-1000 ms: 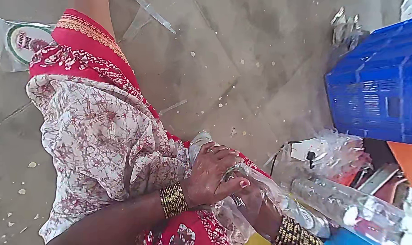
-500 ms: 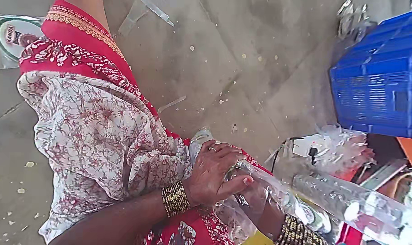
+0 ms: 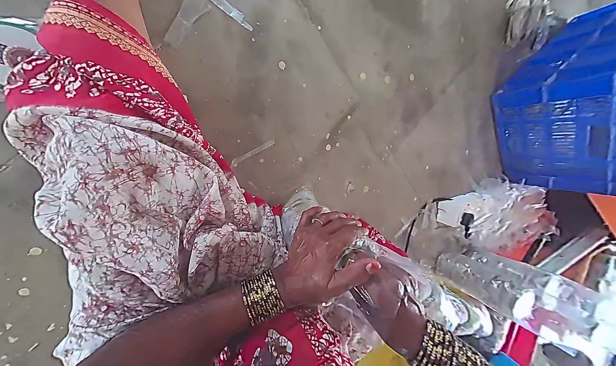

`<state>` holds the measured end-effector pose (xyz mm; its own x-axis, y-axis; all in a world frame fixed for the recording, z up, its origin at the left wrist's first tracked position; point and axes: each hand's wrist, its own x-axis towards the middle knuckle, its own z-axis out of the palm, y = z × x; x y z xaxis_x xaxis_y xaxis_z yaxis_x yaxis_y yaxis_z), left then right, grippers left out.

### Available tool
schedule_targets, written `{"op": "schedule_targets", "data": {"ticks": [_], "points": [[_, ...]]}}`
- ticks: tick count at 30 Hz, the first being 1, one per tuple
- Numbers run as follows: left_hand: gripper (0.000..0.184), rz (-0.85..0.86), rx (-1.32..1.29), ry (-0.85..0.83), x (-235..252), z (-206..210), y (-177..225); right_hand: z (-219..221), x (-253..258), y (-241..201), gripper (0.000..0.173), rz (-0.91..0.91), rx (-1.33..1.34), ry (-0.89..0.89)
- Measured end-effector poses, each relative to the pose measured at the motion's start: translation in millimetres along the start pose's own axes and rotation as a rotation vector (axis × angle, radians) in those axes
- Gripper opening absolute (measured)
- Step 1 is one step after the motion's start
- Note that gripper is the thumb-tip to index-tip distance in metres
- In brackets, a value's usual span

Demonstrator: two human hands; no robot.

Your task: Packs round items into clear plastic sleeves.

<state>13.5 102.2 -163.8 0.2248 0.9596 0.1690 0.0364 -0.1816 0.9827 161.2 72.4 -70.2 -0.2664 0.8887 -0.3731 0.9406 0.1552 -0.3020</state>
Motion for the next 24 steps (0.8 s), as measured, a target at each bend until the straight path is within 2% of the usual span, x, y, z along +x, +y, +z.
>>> {"op": "schedule_targets", "data": {"ticks": [5,11,14,16,20,22,24], "points": [[0.072,0.005,0.004,0.006,0.1,-0.2,0.3,2.4,-1.2,0.6,0.027,-0.036,-0.039,0.024],[0.073,0.014,0.002,0.005,-0.5,-0.2,-0.7,8.4,-5.2,-0.9,0.029,0.005,0.023,0.085],[0.075,0.015,-0.008,-0.02,0.6,-2.1,-2.4,2.8,-10.7,-1.7,0.038,-0.004,0.011,0.012],[0.075,0.018,-0.018,-0.035,3.2,-2.5,-3.3,-0.2,-6.2,-5.6,0.037,-0.023,-0.044,0.014],[0.063,0.012,-0.069,-0.19,21.0,-15.6,-6.7,6.0,4.1,-14.9,0.039,0.101,0.081,0.048],[0.061,0.047,-0.109,-0.314,35.1,-23.0,-12.4,6.4,10.0,-22.4,0.036,0.048,0.043,0.105],[0.062,0.08,-0.141,-0.422,46.3,-28.1,-18.7,-11.1,13.0,-32.9,0.036,0.041,0.029,0.019]]}}
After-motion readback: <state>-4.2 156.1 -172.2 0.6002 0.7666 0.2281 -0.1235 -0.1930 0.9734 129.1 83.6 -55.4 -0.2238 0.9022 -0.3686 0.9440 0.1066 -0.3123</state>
